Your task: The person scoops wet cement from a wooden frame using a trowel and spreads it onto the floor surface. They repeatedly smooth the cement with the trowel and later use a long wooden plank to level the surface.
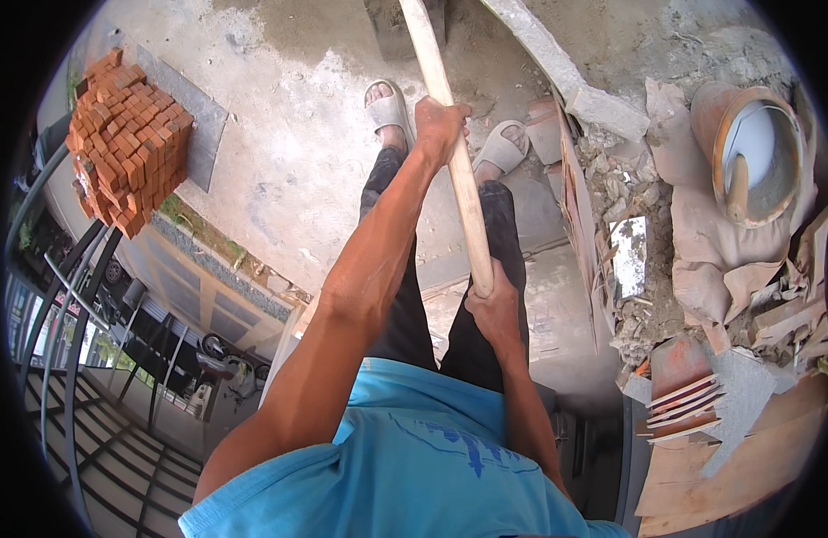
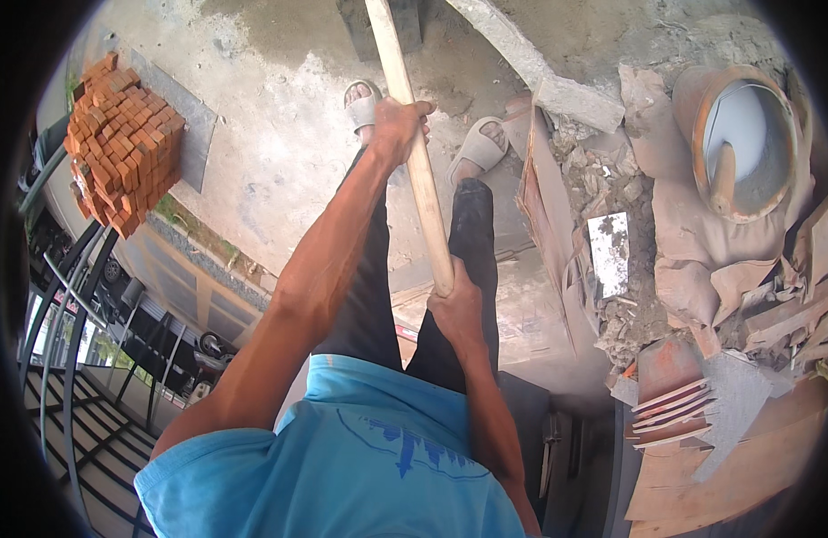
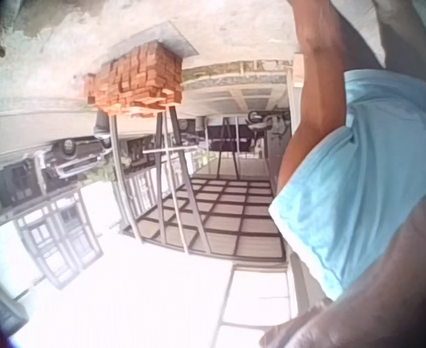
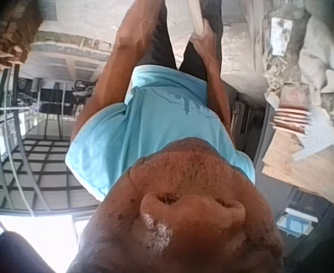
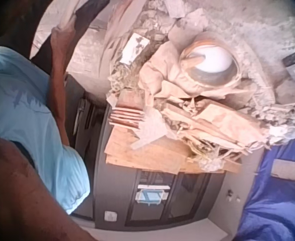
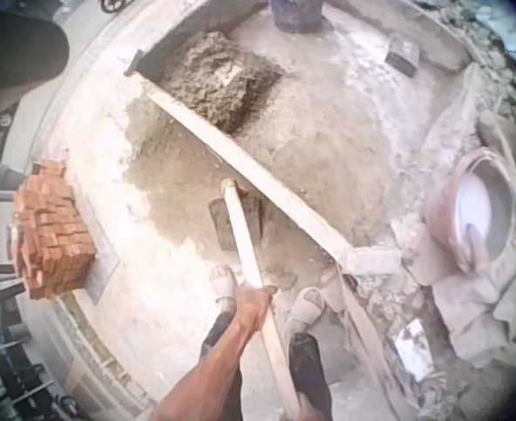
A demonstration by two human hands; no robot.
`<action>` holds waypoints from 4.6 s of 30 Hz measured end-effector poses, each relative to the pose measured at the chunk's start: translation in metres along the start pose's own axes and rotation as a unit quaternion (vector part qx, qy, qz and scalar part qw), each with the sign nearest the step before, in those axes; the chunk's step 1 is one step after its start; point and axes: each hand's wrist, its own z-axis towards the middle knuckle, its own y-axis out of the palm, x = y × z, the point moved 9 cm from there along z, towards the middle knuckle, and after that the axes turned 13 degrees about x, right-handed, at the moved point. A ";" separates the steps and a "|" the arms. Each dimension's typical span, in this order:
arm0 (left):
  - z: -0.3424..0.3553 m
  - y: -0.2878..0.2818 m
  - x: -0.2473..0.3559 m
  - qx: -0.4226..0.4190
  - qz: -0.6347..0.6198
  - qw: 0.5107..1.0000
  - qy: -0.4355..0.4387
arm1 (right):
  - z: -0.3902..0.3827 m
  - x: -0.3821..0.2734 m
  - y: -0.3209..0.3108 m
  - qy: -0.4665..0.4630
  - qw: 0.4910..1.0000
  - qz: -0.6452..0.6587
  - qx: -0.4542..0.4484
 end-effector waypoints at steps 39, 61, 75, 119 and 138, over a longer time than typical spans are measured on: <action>-0.052 -0.055 0.021 0.027 -0.043 0.999 -0.014 | -0.039 -0.004 -0.010 -0.060 0.996 -0.069 -0.007; -0.101 -0.028 -0.076 -0.029 -0.073 0.987 -0.142 | -0.090 0.032 -0.049 -0.005 0.993 -0.117 0.004; -0.056 0.031 -0.053 0.016 -0.094 0.991 -0.092 | 0.000 0.069 -0.053 -0.025 0.987 -0.158 0.009; 0.002 -0.053 -0.034 0.012 -0.030 0.994 -0.103 | -0.033 0.009 0.037 -0.035 0.992 -0.114 0.030; 0.029 -0.056 0.036 0.058 -0.078 0.994 0.058 | 0.042 0.000 0.053 -0.126 0.989 -0.075 0.022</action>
